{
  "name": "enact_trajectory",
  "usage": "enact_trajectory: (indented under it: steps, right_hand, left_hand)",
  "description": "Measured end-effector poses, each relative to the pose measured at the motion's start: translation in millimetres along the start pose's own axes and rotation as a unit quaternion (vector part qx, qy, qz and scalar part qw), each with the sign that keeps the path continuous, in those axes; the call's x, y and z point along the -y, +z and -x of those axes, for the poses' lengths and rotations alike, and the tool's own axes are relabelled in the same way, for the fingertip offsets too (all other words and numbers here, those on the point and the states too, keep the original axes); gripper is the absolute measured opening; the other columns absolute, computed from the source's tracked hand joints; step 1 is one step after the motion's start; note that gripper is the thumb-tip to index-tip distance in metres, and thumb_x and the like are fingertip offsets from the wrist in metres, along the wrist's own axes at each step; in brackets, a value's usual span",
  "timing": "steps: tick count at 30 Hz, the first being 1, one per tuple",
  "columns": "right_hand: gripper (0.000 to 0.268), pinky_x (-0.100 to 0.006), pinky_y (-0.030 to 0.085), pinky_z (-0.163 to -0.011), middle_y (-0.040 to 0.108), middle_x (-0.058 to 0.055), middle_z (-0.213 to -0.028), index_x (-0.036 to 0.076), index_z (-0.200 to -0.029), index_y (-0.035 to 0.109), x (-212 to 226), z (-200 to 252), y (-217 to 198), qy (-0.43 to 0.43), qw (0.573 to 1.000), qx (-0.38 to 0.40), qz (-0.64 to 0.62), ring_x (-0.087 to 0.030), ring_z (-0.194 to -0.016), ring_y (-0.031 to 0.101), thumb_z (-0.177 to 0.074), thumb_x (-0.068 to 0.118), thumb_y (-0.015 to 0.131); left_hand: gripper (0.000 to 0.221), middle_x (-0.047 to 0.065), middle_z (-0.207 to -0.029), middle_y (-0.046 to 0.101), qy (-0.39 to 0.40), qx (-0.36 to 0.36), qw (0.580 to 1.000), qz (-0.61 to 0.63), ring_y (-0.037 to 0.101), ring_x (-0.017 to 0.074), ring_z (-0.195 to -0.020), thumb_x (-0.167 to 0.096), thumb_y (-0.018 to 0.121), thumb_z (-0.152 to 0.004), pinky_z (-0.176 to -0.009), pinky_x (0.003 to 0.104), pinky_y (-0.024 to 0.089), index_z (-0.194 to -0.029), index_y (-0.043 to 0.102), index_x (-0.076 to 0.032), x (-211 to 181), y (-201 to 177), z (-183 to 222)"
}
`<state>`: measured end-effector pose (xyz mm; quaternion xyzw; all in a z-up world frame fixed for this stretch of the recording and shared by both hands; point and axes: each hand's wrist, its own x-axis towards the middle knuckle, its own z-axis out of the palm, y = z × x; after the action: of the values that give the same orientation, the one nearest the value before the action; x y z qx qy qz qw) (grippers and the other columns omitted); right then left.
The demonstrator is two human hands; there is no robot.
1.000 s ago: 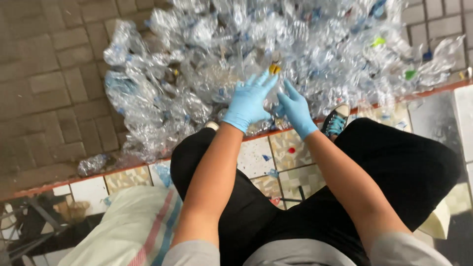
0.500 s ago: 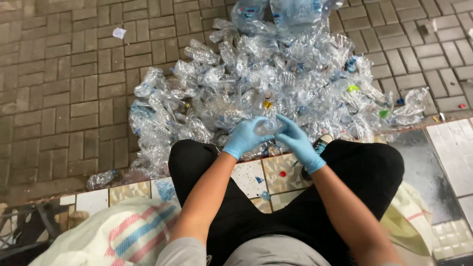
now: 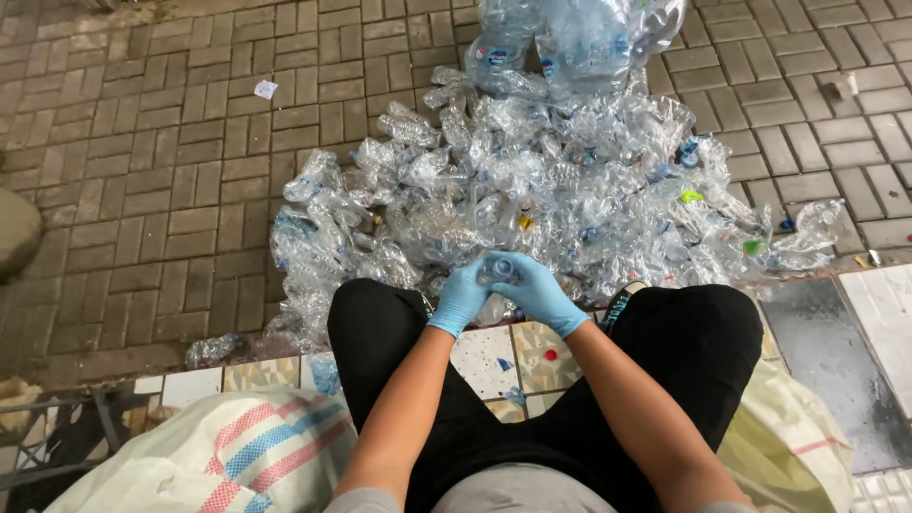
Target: Sorting and bagging empty plastic bottles for recycling
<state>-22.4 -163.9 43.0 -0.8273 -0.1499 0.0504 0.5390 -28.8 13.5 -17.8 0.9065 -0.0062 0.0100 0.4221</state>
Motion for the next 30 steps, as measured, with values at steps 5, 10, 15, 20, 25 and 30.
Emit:
enact_trajectory:
  steps: [5, 10, 15, 20, 25, 30]
  right_hand:
    - [0.045, -0.046, 0.057, -0.093, 0.077, -0.010, -0.108, 0.015, -0.123, 0.071, -23.4, -7.2, -13.3, -0.071, 0.991, -0.025, 0.106, -0.034, -0.104, 0.073, -0.080, 0.018, 0.085]
    - [0.036, -0.047, 0.059, -0.083, 0.077, -0.006, -0.091, 0.018, -0.113, 0.072, -26.4, -4.2, -25.5, -0.058, 0.980, -0.051, 0.185, -0.031, -0.091, 0.075, -0.082, 0.031, 0.084]
    - [0.024, -0.041, 0.058, -0.079, 0.073, 0.002, -0.078, 0.026, -0.102, 0.070, -41.5, -3.6, -16.2, -0.081, 0.956, -0.092, 0.266, -0.025, -0.082, 0.075, -0.086, 0.042, 0.080]
    - [0.019, -0.031, 0.056, -0.074, 0.068, 0.013, -0.072, 0.034, -0.092, 0.066, -44.5, -11.6, -7.7, -0.195, 0.903, -0.193, 0.330, -0.014, -0.070, 0.072, -0.083, 0.028, 0.082]
    - [0.023, -0.035, 0.056, -0.079, 0.073, 0.001, -0.086, 0.024, -0.103, 0.070, -25.3, -10.9, -0.2, -0.135, 0.935, -0.266, 0.190, -0.021, -0.085, 0.073, -0.085, 0.018, 0.083]
    - [0.021, -0.036, 0.055, -0.093, 0.076, -0.008, -0.101, 0.010, -0.099, 0.065, -8.1, -15.2, -8.1, 0.052, 0.956, -0.255, -0.134, -0.017, -0.102, 0.072, -0.089, 0.014, 0.083]
  left_hand:
    - [0.054, 0.025, -0.120, 0.068, 0.057, 0.060, 0.989, 0.119, 0.062, 0.0440, -0.120, -0.019, 0.077, -0.081, -0.103, 0.057, 0.050, -0.130, 0.056, -0.009, -14.0, 1.0, -1.9]
    - [0.041, 0.018, -0.112, 0.073, 0.084, 0.042, 0.990, 0.106, 0.067, 0.0381, -0.112, -0.025, 0.076, -0.089, -0.098, 0.052, 0.053, -0.126, 0.064, -0.011, -41.2, -17.0, 7.1]
    - [0.016, 0.002, -0.092, 0.078, 0.086, -0.006, 0.990, 0.111, 0.074, 0.0275, -0.098, -0.026, 0.079, -0.089, -0.090, 0.041, 0.056, -0.103, 0.072, -0.022, -36.0, -12.2, 0.5]
    - [0.003, -0.003, -0.081, 0.077, 0.118, -0.105, 0.987, 0.025, 0.075, 0.0232, -0.085, -0.038, 0.074, -0.092, -0.079, 0.037, 0.058, -0.093, 0.074, -0.035, -27.9, 1.9, -6.0]
    - [0.079, 0.023, -0.129, 0.068, 0.079, -0.039, 0.992, 0.093, 0.063, 0.0411, -0.122, -0.021, 0.084, -0.076, -0.109, 0.051, 0.049, -0.146, 0.050, -0.008, -83.3, -19.5, -4.5]
    - [0.073, 0.014, -0.114, 0.072, -0.009, 0.007, 0.999, -0.038, 0.069, 0.0371, -0.114, -0.032, 0.090, -0.063, -0.108, 0.051, 0.049, -0.127, 0.062, -0.012, -38.2, 5.6, -11.2]
